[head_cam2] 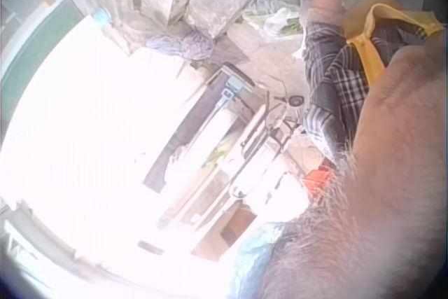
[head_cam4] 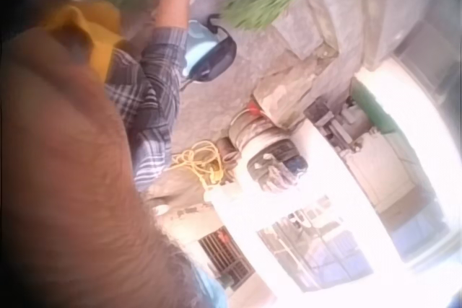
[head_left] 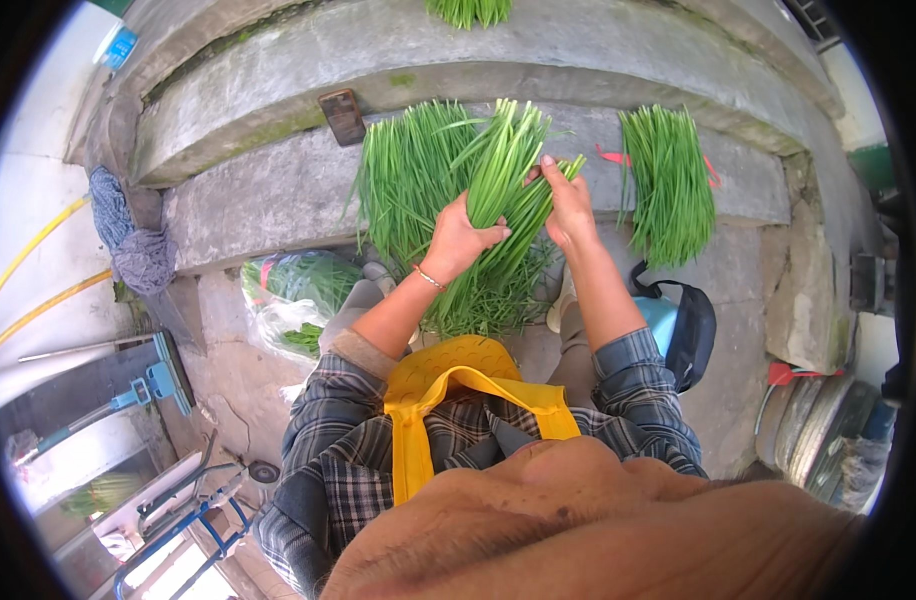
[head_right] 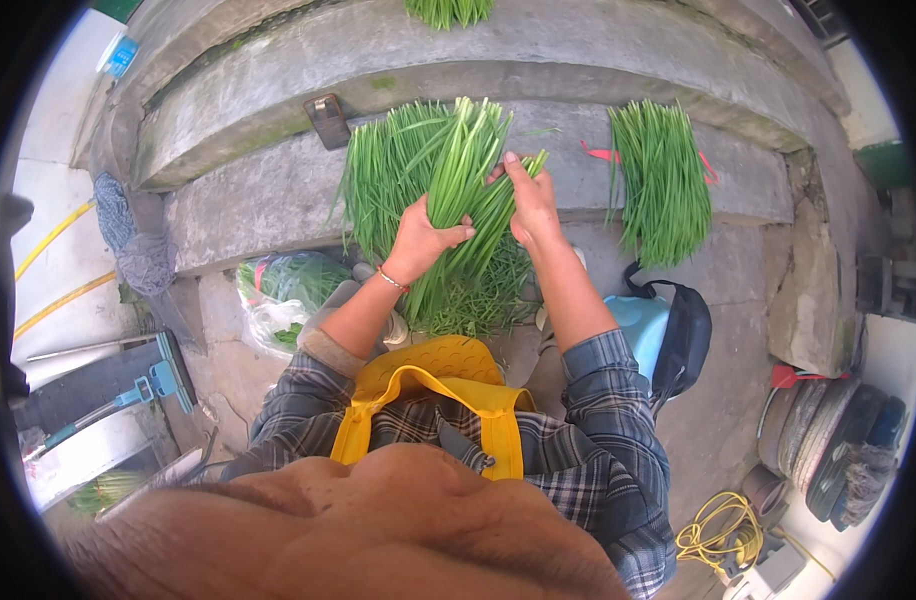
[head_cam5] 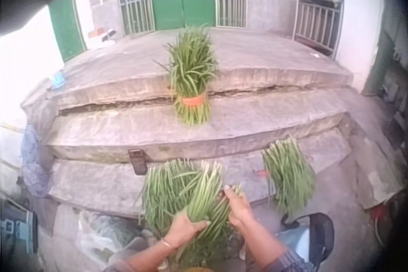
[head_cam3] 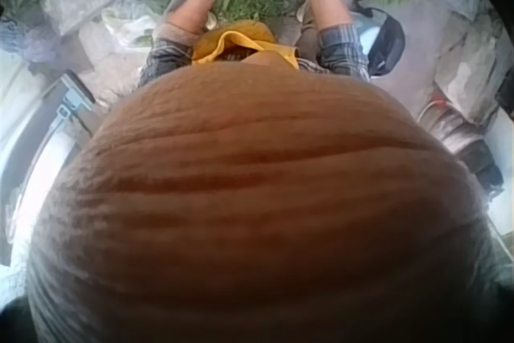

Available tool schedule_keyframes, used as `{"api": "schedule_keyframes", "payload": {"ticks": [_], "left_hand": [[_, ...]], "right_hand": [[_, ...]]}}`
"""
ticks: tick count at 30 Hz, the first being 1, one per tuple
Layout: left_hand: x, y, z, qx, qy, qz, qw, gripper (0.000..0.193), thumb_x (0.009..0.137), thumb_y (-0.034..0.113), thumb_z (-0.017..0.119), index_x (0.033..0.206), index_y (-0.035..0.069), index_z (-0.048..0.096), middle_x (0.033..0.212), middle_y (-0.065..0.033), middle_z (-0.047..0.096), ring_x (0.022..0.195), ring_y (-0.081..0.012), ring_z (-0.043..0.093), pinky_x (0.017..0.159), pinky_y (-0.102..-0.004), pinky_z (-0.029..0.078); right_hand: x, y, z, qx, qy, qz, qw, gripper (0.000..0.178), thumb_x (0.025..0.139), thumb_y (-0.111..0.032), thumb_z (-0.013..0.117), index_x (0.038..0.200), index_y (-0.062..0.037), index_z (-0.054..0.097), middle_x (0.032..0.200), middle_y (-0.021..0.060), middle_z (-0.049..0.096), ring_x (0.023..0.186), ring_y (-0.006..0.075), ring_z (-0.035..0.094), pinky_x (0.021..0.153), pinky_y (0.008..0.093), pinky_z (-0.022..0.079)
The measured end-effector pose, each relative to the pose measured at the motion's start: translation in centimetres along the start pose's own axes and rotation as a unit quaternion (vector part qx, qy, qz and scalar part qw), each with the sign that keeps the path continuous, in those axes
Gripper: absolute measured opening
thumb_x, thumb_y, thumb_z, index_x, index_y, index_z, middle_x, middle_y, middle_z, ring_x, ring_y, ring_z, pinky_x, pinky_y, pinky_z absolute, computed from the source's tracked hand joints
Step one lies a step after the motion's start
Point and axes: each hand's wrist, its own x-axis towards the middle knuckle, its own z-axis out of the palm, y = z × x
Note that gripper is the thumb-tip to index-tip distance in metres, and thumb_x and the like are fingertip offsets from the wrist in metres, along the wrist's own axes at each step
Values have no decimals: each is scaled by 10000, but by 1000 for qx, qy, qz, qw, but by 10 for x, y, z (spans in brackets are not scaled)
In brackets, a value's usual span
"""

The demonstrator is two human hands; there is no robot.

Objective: The person gathers and aligns long green vegetable stalks by hand, forming them into bundles. They repeatedly adjust the stalks to create uniform bunches and place completed bundles on a concrete ledge.

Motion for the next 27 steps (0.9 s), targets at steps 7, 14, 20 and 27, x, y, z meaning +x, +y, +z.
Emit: {"api": "schedule_keyframes", "payload": {"ticks": [7,14,20,27], "left_hand": [[-1,3,2,12,-6,-27,1000,370,736,-12,757,1074,16,609,808,-19,659,664,-98,607,605,-259,504],[-1,30,-28,-192,-72,-124,971,286,749,-12,716,1013,-20,608,782,-30,620,583,-97,531,566,-255,437],[-3,33,-51,-335,-33,-136,932,317,728,-31,622,1041,-30,572,798,-82,591,529,-116,474,553,-281,405],[-7,43,-57,-256,-83,-115,956,269,728,19,698,980,-7,607,805,-70,604,563,-122,535,568,-261,453]], "right_hand": [[-9,-6,12,6,30,17,999,240,968,-237,607,985,2,593,841,90,645,756,181,609,711,357,516],[-7,-8,3,-159,-81,-14,984,280,925,-278,671,1006,-31,565,766,38,588,662,136,560,659,290,463],[-27,-30,12,-287,-267,-8,920,379,843,-213,750,1138,-68,563,766,-5,548,691,118,558,657,281,449],[1,-25,-27,-506,-44,-192,840,366,819,-220,773,1103,-34,636,716,-21,556,650,138,542,619,293,456]]}}
